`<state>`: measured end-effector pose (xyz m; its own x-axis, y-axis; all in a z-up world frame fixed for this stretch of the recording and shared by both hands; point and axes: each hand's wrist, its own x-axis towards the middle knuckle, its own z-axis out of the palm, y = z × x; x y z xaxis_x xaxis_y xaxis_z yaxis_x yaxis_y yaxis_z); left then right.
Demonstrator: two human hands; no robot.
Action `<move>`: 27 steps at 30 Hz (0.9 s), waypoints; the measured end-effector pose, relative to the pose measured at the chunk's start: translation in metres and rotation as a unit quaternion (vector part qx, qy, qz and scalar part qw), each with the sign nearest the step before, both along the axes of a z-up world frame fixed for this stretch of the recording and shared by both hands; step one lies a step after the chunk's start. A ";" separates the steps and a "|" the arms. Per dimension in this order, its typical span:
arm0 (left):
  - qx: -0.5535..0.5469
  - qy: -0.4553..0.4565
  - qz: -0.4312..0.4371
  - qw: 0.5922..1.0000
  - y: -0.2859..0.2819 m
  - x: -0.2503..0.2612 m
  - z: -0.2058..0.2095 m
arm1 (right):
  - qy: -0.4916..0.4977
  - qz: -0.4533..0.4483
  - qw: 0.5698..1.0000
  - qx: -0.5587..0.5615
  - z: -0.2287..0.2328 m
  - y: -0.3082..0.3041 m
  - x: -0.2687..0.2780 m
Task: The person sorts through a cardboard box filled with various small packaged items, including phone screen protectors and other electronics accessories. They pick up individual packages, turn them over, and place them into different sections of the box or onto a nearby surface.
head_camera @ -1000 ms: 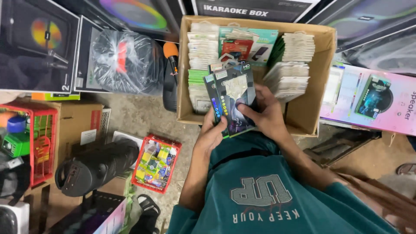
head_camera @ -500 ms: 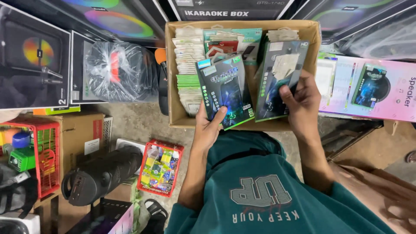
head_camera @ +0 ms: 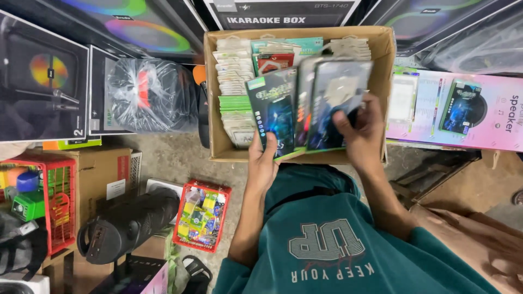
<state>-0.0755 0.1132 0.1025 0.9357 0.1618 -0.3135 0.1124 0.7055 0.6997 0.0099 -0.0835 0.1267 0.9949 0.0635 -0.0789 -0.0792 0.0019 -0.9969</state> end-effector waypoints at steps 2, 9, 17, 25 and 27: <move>-0.013 -0.015 0.015 1.000 0.006 -0.001 0.002 | -0.050 -0.009 0.998 0.028 0.005 -0.006 0.009; -0.019 -0.025 0.065 0.997 0.014 -0.004 -0.002 | -0.079 -0.028 0.995 0.051 0.012 -0.015 0.019; -0.037 -0.014 0.063 0.997 0.010 -0.007 -0.020 | -0.040 0.003 0.999 0.016 -0.005 -0.002 0.009; 0.005 -0.021 0.010 1.000 -0.010 0.009 -0.026 | -0.002 0.067 0.996 0.051 -0.008 0.023 -0.005; 0.053 -0.023 -0.003 0.998 -0.010 0.013 -0.021 | 0.016 0.069 0.995 0.068 -0.005 0.025 -0.005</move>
<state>-0.0628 0.1032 0.0816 0.9500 0.1854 -0.2511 0.0825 0.6267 0.7748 0.0052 -0.0588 0.1219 0.9728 0.2124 -0.0920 -0.1202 0.1239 -0.9850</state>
